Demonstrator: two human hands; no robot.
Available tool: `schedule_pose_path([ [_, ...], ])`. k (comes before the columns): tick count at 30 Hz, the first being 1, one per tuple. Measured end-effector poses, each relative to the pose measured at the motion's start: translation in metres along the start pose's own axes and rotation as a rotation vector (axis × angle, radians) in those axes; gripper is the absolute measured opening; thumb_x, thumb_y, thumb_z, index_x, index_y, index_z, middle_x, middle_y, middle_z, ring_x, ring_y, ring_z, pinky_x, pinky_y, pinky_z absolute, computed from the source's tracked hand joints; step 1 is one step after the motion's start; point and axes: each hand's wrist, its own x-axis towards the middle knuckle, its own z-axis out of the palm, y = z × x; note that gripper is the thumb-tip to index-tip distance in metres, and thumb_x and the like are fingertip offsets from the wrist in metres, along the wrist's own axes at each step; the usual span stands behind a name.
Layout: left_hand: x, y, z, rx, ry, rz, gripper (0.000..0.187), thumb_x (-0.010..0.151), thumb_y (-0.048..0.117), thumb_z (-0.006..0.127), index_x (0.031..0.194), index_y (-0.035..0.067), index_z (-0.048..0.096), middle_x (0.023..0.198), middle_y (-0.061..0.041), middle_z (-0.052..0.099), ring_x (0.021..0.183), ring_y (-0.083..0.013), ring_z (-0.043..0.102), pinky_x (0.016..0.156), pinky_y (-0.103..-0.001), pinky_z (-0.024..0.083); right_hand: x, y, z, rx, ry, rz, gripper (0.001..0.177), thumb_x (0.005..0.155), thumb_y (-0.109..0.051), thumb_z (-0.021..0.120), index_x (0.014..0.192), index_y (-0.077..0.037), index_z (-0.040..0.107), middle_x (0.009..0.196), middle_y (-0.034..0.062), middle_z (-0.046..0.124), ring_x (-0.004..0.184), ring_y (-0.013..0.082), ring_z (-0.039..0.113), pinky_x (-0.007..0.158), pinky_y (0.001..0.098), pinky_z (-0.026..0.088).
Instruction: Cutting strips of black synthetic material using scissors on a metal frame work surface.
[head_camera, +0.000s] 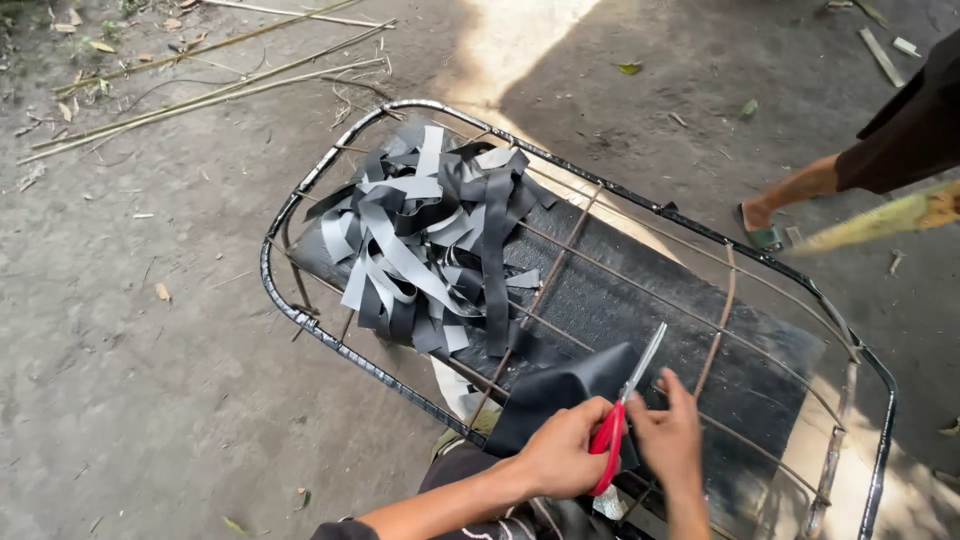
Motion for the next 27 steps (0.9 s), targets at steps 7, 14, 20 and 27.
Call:
schedule_pose_path([
  [7,-0.020,0.058,-0.105,0.211,0.295,0.134,0.033,0.076,0.026,0.066,0.109,0.025,0.062,0.078,-0.004,0.070,0.067,-0.0257,0.059,0.067,-0.041,0.049,0.012,0.026,0.055,-0.102,0.149,-0.271,0.055,0.083,-0.035,0.082,0.135,-0.020,0.071,0.131,0.0096,0.063,0.056,0.0143,0.078,0.076,0.0272,0.062],
  [14,-0.094,0.134,-0.187,0.611,0.997,0.445,0.038,0.090,0.023,0.071,0.126,0.016,0.063,0.093,-0.005,0.078,0.066,-0.0225,0.074,0.064,-0.037,0.058,0.004,0.010,0.042,0.261,0.021,-0.107,0.029,0.087,-0.023,0.080,0.113,-0.010,0.082,0.133,0.0016,0.069,0.079,0.0090,0.069,0.073,0.0237,0.057],
  [20,-0.056,0.142,-0.224,0.495,1.140,0.452,0.038,0.097,0.025,0.074,0.130,0.011,0.063,0.099,-0.008,0.072,0.070,-0.0263,0.061,0.074,-0.040,0.050,0.000,0.000,0.029,0.452,-0.055,0.057,0.018,0.093,-0.016,0.076,0.108,-0.007,0.079,0.071,0.0079,0.074,0.056,0.0128,0.062,0.055,0.0269,0.051],
  [27,0.034,-0.001,-0.207,-0.067,0.658,-0.012,0.034,0.090,0.008,0.064,0.121,0.019,0.064,0.087,-0.008,0.076,0.062,-0.0209,0.072,0.060,-0.035,0.061,0.002,0.000,-0.016,0.519,-0.156,0.250,0.025,0.094,-0.014,0.072,0.115,0.000,0.075,0.052,0.0269,0.069,0.041,0.0294,0.065,0.041,0.0348,0.048],
])
